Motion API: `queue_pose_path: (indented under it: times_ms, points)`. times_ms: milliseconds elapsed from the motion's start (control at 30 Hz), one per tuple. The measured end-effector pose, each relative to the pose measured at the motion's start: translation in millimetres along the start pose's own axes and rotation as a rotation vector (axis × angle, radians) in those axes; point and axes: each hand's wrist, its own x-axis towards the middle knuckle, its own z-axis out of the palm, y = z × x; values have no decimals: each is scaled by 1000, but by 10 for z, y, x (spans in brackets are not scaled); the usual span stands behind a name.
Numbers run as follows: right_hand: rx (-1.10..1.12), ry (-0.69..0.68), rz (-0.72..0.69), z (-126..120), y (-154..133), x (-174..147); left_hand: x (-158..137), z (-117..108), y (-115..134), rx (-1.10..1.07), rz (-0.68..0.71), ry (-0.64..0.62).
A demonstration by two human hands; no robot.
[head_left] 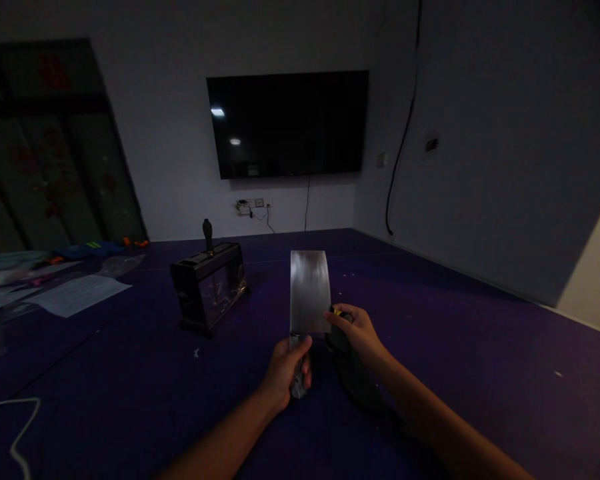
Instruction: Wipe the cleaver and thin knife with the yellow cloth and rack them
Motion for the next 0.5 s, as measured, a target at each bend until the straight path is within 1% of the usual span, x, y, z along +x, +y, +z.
queue_pose_path:
  times_ms: [67, 133, 200, 233, 267, 300, 367, 433, 500]
  points:
    - [-43, -49, -3, -25, 25, 31, 13, -24, 4, 6, 1, 42]
    - [-106, -12, -37, -73, 48, 73, 32, -54, 12, 4, 8, 75]
    - [-224, 92, -159, -138, 54, 111, 52, -83, 21, 4, 8, 91]
    - [-315, 131, -258, -172, 50, 124, 62, -95, 25, 6, 3, 93]
    - [-427, 140, -368, -203, 43, 130, 71, -106, 27, 9, -5, 95]
    - [-556, 117, -477, -230, 35, 131, 78, -113, 27, 14, -14, 96]
    - [-825, 20, -656, -261, 26, 120, 87, -119, 21, 28, -35, 94]
    - [-1047, -73, -746, -265, 36, 104, 88, -116, 8, 44, -52, 88]
    - [-1186, -126, -776, -254, 63, 98, 83, -107, -7, 60, -59, 85]
